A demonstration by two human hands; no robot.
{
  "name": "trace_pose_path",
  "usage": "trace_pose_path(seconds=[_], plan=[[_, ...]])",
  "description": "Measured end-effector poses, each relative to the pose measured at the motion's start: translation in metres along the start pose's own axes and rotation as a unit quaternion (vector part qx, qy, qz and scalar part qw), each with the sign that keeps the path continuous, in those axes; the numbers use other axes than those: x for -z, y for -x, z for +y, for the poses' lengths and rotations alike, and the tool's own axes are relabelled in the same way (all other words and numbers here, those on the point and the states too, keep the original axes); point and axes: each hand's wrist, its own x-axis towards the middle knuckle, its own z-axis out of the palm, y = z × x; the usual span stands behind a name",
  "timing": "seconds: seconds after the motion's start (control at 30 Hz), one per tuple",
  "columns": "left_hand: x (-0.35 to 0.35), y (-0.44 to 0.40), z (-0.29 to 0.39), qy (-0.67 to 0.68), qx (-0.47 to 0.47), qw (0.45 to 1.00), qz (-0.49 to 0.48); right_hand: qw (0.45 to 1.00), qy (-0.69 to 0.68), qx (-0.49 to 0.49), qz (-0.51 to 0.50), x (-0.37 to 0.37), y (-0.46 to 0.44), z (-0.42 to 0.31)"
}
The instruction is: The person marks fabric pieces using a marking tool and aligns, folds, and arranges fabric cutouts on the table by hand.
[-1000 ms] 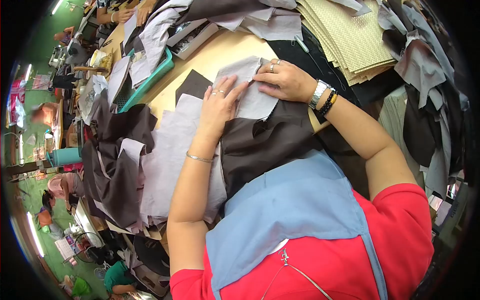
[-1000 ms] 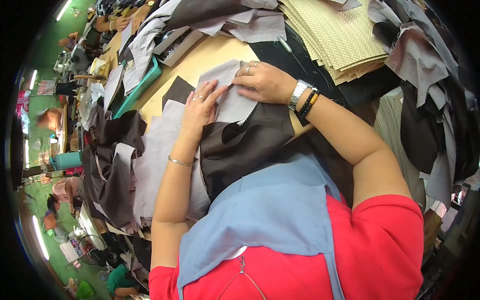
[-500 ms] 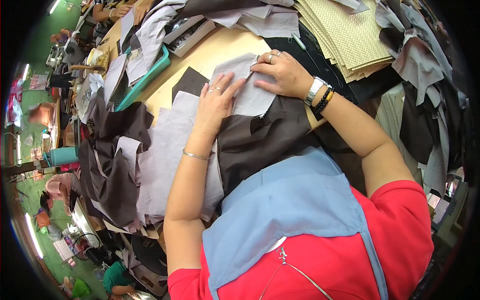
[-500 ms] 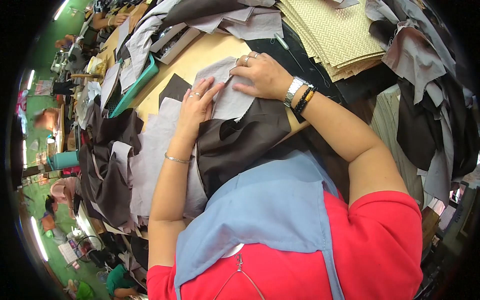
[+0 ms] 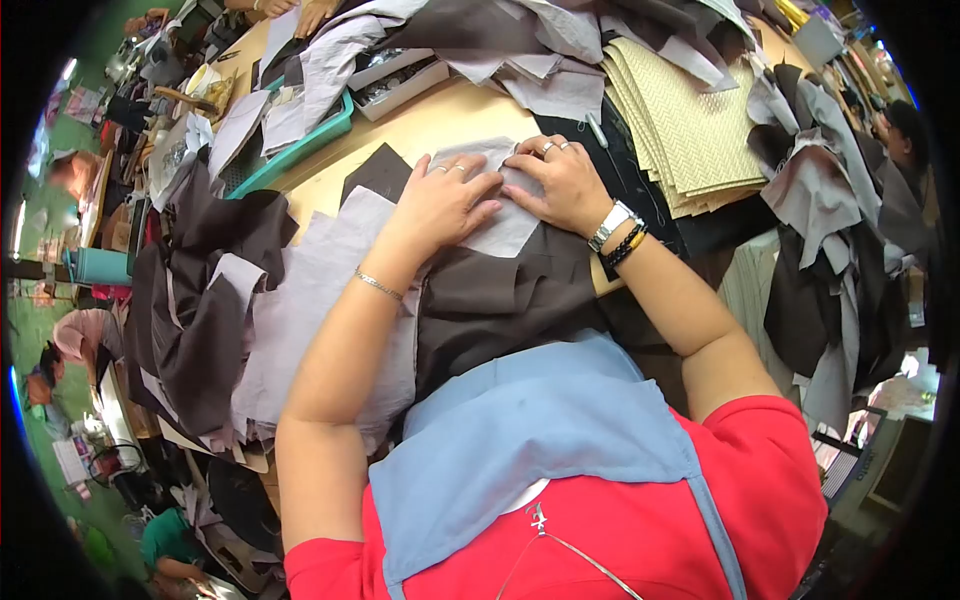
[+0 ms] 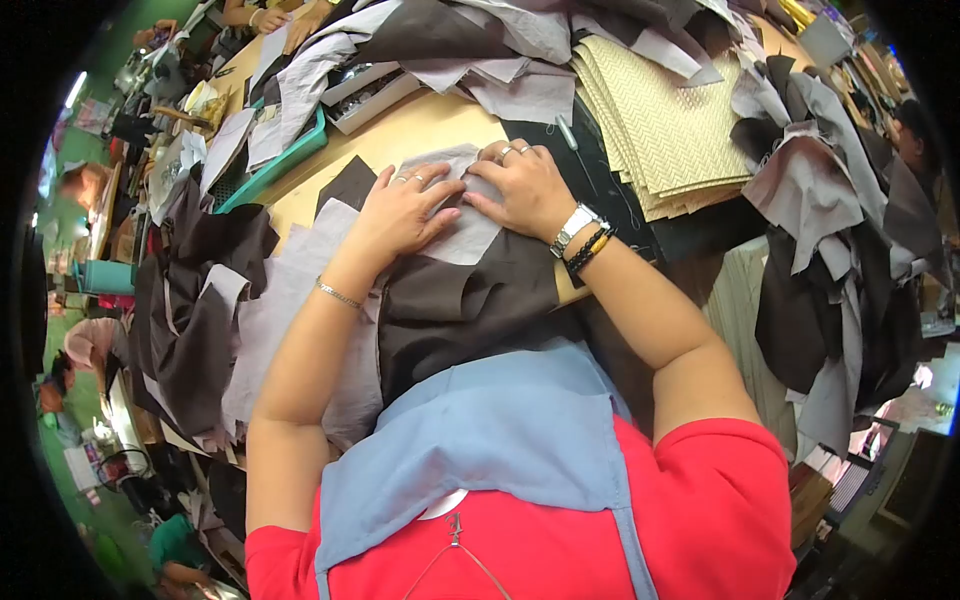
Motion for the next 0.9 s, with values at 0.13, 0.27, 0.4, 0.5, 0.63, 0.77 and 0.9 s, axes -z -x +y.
trace_pose_path(seconds=[0.13,0.27,0.4,0.5,0.63,0.77,0.9], plan=[[0.000,-0.007,0.009,-0.013,0.033,0.999,0.003,0.999,0.029,-0.021,0.011,0.000,-0.001,-0.002],[0.004,-0.013,0.019,-0.028,0.078,0.996,-0.032,0.998,0.048,-0.042,0.011,-0.002,-0.001,-0.002],[0.004,-0.016,0.028,-0.023,0.098,0.995,-0.025,0.996,0.073,-0.056,0.007,-0.002,-0.001,-0.004],[-0.003,-0.015,0.030,-0.027,0.104,0.994,-0.016,0.995,0.077,-0.068,-0.005,-0.001,-0.001,-0.005],[-0.010,-0.009,0.032,-0.040,0.107,0.993,-0.005,0.999,0.022,-0.021,0.012,-0.006,-0.002,0.002],[-0.014,-0.006,0.034,-0.045,0.109,0.993,-0.002,1.000,-0.013,0.012,-0.017,-0.006,0.000,0.004],[-0.015,-0.003,0.032,-0.065,0.101,0.993,-0.005,1.000,0.001,-0.018,-0.004,-0.007,0.000,0.001]])
